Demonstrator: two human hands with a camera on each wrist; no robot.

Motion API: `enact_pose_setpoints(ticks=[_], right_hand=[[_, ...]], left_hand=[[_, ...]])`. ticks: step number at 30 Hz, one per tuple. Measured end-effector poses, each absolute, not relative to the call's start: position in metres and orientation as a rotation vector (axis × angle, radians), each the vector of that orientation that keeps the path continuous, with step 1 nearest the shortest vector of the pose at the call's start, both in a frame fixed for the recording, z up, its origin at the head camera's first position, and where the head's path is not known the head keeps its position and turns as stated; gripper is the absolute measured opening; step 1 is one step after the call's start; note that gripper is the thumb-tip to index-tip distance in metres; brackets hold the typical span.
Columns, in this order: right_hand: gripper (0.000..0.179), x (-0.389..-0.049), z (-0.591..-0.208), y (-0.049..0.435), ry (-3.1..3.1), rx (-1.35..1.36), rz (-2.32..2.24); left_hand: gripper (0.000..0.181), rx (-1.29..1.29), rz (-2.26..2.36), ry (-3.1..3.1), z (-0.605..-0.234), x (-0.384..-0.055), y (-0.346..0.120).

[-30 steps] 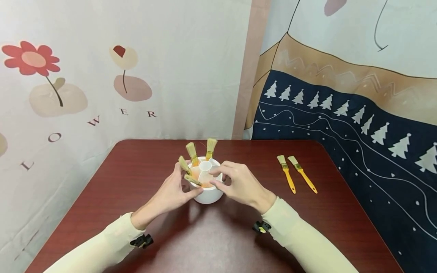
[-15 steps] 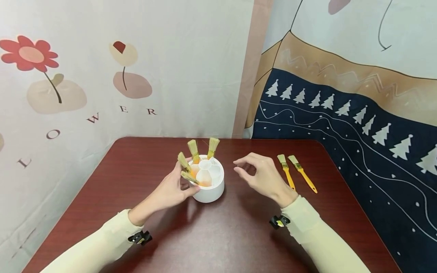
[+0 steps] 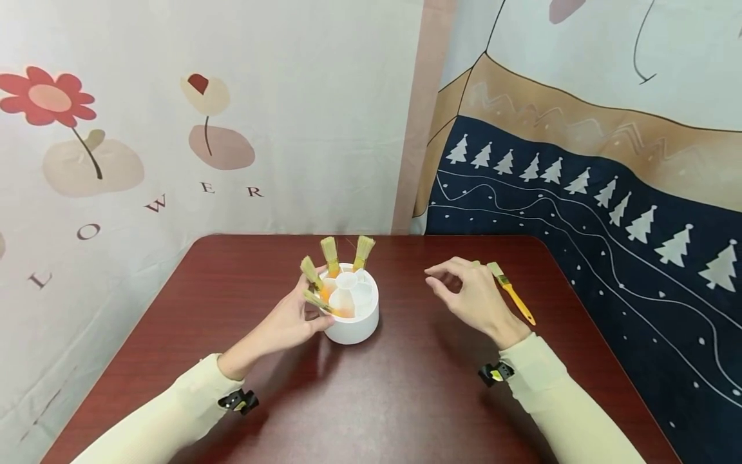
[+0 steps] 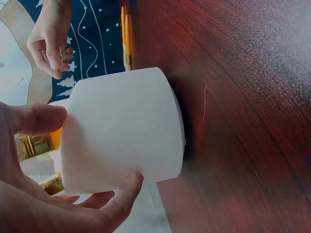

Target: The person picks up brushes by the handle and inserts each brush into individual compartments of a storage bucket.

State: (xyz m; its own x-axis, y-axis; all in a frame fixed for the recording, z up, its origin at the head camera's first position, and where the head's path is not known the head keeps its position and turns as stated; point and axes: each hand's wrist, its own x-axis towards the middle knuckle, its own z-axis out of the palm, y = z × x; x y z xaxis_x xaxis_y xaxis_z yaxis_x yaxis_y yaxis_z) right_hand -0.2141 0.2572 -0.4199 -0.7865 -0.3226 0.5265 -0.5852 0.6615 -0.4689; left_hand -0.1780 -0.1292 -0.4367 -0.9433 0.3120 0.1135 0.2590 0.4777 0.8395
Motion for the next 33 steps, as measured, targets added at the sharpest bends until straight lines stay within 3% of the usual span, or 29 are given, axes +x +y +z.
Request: enact_pose_setpoints(ticks=[19, 33], right_hand=[[0.019, -0.226, -0.437, 0.322, -2.558, 0.468, 0.847], [0.022, -0.247, -0.457, 0.351, -2.679, 0.345, 0.835]], left_hand=[[0.109, 0.471, 1.382, 2.683, -0.43, -0.182, -0.123], [0.096, 0.388, 1.344, 2.722, -0.431, -0.18, -0.125]])
